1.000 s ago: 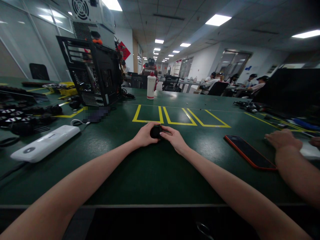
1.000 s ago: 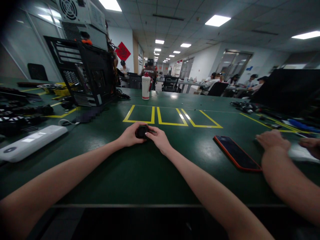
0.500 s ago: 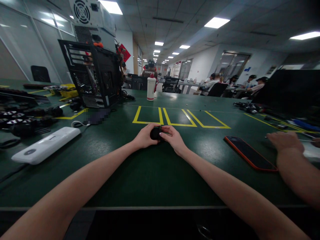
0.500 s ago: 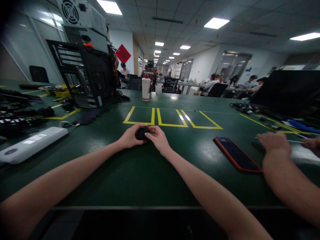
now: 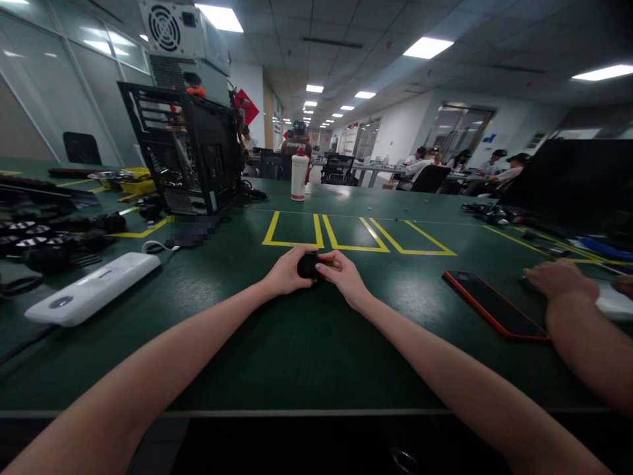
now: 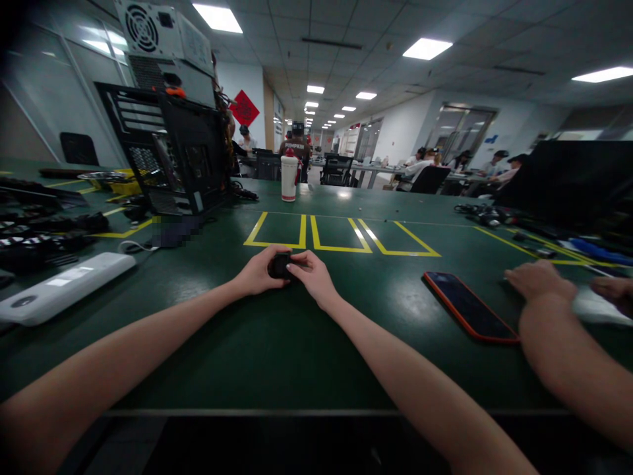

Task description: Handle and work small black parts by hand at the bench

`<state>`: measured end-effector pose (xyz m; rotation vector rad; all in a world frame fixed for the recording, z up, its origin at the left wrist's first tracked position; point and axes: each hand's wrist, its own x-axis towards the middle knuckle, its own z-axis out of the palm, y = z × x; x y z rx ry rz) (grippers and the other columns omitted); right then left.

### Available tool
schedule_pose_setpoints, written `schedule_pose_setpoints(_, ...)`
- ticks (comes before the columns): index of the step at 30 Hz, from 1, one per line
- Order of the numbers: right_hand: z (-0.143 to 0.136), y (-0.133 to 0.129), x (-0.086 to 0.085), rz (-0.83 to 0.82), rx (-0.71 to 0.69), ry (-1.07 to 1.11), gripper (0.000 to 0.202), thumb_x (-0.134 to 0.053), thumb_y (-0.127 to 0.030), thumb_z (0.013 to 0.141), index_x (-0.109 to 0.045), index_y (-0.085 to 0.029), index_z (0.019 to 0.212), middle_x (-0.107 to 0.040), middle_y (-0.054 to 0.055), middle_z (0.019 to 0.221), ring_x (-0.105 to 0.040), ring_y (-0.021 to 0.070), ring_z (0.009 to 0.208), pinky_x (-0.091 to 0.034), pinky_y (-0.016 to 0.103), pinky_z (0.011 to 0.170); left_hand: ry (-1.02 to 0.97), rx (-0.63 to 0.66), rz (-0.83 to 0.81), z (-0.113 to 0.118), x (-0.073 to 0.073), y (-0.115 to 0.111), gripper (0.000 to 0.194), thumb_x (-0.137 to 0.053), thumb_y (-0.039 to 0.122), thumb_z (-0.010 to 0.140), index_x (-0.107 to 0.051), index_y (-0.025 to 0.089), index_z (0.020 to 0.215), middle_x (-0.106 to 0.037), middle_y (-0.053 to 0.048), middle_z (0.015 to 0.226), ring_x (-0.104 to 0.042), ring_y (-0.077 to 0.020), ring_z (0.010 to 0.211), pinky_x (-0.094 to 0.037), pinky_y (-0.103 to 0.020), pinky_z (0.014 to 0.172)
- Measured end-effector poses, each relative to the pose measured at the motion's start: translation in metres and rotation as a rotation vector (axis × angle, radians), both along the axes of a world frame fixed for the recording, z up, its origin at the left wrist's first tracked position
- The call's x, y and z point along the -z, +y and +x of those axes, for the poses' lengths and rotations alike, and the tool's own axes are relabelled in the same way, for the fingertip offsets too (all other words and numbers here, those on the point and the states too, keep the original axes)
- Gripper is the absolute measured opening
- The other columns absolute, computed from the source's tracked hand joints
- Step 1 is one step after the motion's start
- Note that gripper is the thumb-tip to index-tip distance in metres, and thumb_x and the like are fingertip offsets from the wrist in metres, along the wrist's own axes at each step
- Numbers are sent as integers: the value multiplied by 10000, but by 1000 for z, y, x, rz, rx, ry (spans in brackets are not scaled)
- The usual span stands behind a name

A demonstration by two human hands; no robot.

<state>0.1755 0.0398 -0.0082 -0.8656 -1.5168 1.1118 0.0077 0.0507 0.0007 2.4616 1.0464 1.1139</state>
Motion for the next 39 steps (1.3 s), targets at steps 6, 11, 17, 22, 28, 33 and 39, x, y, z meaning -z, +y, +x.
schedule_pose_setpoints(6, 0, 5, 2, -45, -19, -25, 346, -614, -283, 685, -551, -216, 1018, -590, 41, 1025, -559, 164, 940, -418, 382, 880, 0, 12, 22, 0, 1, 1, 595, -665, 207, 582, -415, 191, 1122, -517, -61, 1099, -500, -222, 1034, -413, -372, 882)
schedule_pose_setpoints(11, 1, 4, 2, -40, -48, 32, 305, -644, -220, 648, -567, -194, 942, -596, 37, 1027, -564, 163, 967, -397, 366, 921, -12, 3, 13, 0, 1, 1, 584, -662, 196, 581, -418, 200, 1111, -520, -52, 1094, -503, -221, 1032, -412, -375, 881)
schedule_pose_setpoints(17, 1, -2, -1, -39, -61, 35, 290, -652, -241, 642, -536, -211, 906, -585, 19, 1001, -570, 154, 936, -430, 353, 882, -12, -3, 11, 0, 1, 1, 583, -664, 203, 585, -419, 199, 1114, -516, -55, 1103, -502, -227, 1039, -417, -377, 882)
schedule_pose_setpoints(22, -1, 0, 0, -24, -18, 24, 233, -630, -271, 664, -533, -210, 867, -586, 11, 948, -575, 149, 894, -439, 367, 858, -1, -8, 8, 0, 1, 1, 591, -668, 225, 587, -417, 195, 1121, -516, -60, 1105, -505, -228, 1033, -422, -380, 876)
schedule_pose_setpoints(28, 0, 2, 1, -47, -51, 20, 331, -619, -216, 672, -544, -215, 995, -576, 38, 1053, -553, 167, 976, -404, 388, 909, -7, 2, 20, 0, 1, 0, 583, -663, 211, 589, -417, 196, 1117, -517, -56, 1098, -509, -222, 1025, -418, -374, 881)
schedule_pose_setpoints(33, 1, 0, 1, -44, -88, 59, 321, -641, -167, 637, -534, -211, 936, -566, 24, 1040, -546, 168, 997, -405, 363, 911, -8, 15, 24, -1, 1, 1, 582, -656, 202, 595, -411, 194, 1123, -513, -58, 1101, -508, -219, 1020, -422, -363, 873)
schedule_pose_setpoints(39, 1, -2, 1, -38, -40, 6, 257, -634, -263, 662, -523, -208, 887, -567, 14, 951, -560, 146, 895, -431, 360, 854, -4, 1, 1, 0, 3, 2, 585, -659, 219, 593, -413, 192, 1123, -512, -63, 1100, -512, -228, 1010, -436, -367, 844)
